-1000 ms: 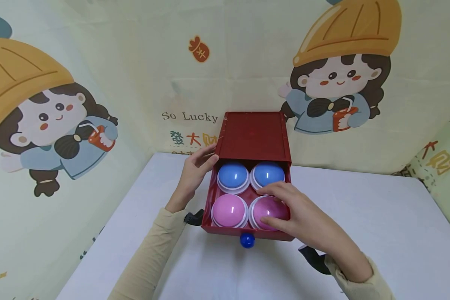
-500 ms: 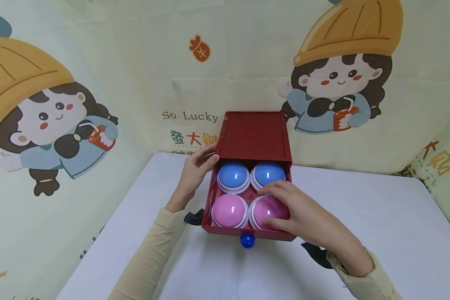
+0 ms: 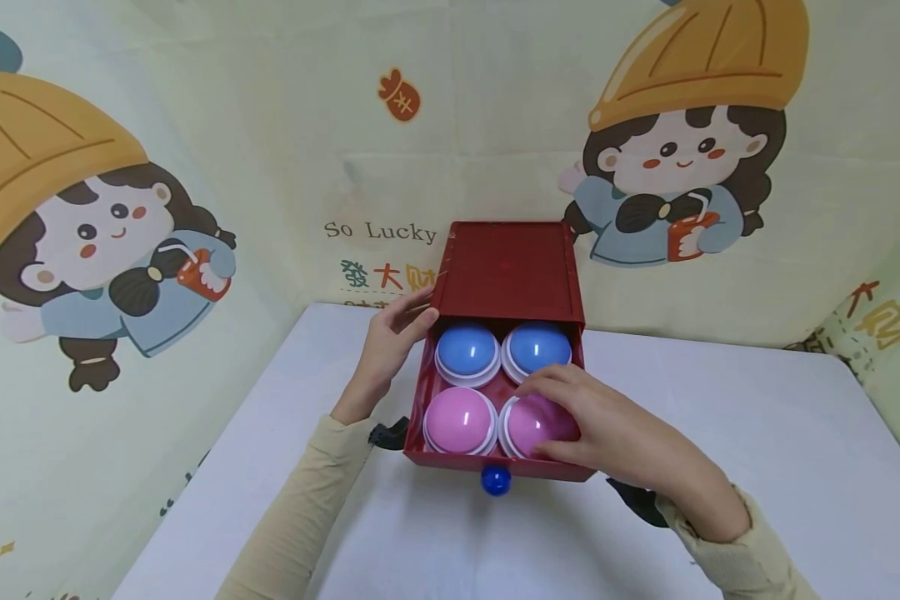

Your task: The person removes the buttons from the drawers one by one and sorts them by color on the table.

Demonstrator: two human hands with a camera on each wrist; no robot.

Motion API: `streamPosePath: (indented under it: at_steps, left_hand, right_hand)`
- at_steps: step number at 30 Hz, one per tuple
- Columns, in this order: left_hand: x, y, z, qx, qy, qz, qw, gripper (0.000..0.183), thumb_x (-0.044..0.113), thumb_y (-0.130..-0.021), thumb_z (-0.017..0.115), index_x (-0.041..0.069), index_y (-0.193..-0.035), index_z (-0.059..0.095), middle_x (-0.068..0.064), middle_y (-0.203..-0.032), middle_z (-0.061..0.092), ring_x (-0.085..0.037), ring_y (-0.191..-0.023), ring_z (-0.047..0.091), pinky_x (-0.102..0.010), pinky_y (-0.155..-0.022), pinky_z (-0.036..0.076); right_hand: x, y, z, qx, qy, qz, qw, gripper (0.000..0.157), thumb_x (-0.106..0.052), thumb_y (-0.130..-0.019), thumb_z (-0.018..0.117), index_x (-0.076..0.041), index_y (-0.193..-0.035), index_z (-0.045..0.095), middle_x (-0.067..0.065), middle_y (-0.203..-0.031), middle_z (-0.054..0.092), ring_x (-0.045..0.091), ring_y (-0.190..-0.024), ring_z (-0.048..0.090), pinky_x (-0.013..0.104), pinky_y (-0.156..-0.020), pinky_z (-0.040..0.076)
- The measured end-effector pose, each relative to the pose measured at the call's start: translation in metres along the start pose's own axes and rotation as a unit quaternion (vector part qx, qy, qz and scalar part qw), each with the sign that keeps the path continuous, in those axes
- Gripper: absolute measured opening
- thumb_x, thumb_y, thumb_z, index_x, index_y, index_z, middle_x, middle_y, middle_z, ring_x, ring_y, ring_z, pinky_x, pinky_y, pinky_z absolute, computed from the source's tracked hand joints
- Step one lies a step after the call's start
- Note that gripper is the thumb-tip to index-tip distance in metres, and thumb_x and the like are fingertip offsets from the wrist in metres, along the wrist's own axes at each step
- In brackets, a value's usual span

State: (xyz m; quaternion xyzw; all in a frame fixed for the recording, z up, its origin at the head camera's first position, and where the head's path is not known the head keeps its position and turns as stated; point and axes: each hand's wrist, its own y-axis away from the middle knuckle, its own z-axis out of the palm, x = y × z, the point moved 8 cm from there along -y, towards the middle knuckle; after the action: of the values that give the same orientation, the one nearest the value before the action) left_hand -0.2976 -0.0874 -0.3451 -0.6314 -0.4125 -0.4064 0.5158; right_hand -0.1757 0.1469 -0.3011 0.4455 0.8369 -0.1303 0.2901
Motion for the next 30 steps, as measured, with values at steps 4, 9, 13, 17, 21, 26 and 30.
streamPosePath:
  at_steps: [4, 9, 13, 17, 21, 26, 30]
  left_hand:
    - [-0.0001, 0.0004, -0.0003, 0.001, -0.001, 0.001, 1.0, 0.041, 0.027, -0.095, 0.068, 0.024, -0.135, 0.062, 0.002, -0.131, 0.063, -0.017, -0.123, 0.057, -0.043, -0.105, 0.049]
    - [-0.0006, 0.0002, -0.0007, 0.0, -0.002, 0.0, 1.0, 0.041, 0.027, -0.095, 0.068, 0.024, -0.135, 0.062, 0.002, -0.131, 0.063, -0.018, -0.123, 0.057, -0.042, -0.104, 0.049]
    - [-0.0005, -0.0002, -0.0003, 0.0, -0.004, 0.0, 1.0, 0.04, 0.028, -0.095, 0.069, 0.024, -0.134, 0.062, 0.004, -0.131, 0.063, -0.016, -0.122, 0.057, -0.04, -0.104, 0.05]
    - [0.0001, -0.0002, 0.0004, -0.001, -0.002, 0.0, 1.0, 0.04, 0.029, -0.095, 0.068, 0.024, -0.134, 0.062, 0.004, -0.131, 0.063, -0.016, -0.122, 0.057, -0.04, -0.104, 0.05]
    - [0.0006, -0.0004, 0.0008, 0.0, -0.002, 0.004, 1.0, 0.04, 0.027, -0.095, 0.069, 0.023, -0.134, 0.062, 0.002, -0.13, 0.064, -0.017, -0.121, 0.058, -0.041, -0.104, 0.049]
    - [0.0008, -0.0007, 0.0013, -0.002, -0.004, 0.008, 1.0, 0.041, 0.027, -0.094, 0.069, 0.023, -0.135, 0.062, 0.002, -0.131, 0.064, -0.017, -0.121, 0.058, -0.042, -0.105, 0.048]
    - [-0.0003, -0.0003, 0.0002, 0.0, -0.001, 0.003, 1.0, 0.041, 0.027, -0.095, 0.069, 0.024, -0.134, 0.062, 0.003, -0.13, 0.064, -0.017, -0.122, 0.058, -0.041, -0.105, 0.049]
  right_hand:
    - [0.001, -0.0015, -0.0006, -0.016, 0.003, -0.006, 1.0, 0.061, -0.03, -0.075, 0.087, -0.021, -0.129, 0.061, 0.007, -0.132, 0.055, 0.036, -0.123, 0.049, 0.032, -0.074, 0.062]
    - [0.0011, -0.0027, -0.001, -0.025, 0.01, -0.019, 0.999, 0.058, -0.031, -0.075, 0.087, -0.021, -0.127, 0.063, 0.005, -0.131, 0.056, 0.034, -0.122, 0.051, 0.031, -0.076, 0.062]
    - [0.0017, -0.0034, -0.001, -0.029, 0.012, -0.022, 0.999, 0.054, -0.031, -0.076, 0.086, -0.02, -0.125, 0.065, 0.005, -0.13, 0.057, 0.034, -0.121, 0.052, 0.031, -0.076, 0.061]
    - [0.0029, -0.0035, -0.0002, -0.034, 0.01, -0.022, 0.999, 0.054, -0.03, -0.076, 0.086, -0.021, -0.125, 0.066, 0.005, -0.131, 0.056, 0.035, -0.121, 0.052, 0.031, -0.076, 0.061]
    - [0.0043, -0.0034, 0.0005, -0.038, 0.008, -0.02, 0.999, 0.055, -0.03, -0.075, 0.087, -0.021, -0.126, 0.066, 0.006, -0.132, 0.055, 0.037, -0.122, 0.051, 0.032, -0.075, 0.062]
    - [0.0056, -0.0035, 0.0014, -0.044, 0.012, -0.019, 0.999, 0.058, -0.031, -0.075, 0.087, -0.019, -0.128, 0.066, 0.007, -0.135, 0.055, 0.038, -0.124, 0.05, 0.032, -0.076, 0.062]
    - [0.0067, -0.004, 0.0022, -0.051, 0.014, -0.018, 0.998, 0.064, -0.028, -0.073, 0.089, -0.019, -0.131, 0.064, 0.008, -0.137, 0.053, 0.039, -0.125, 0.049, 0.033, -0.076, 0.062]
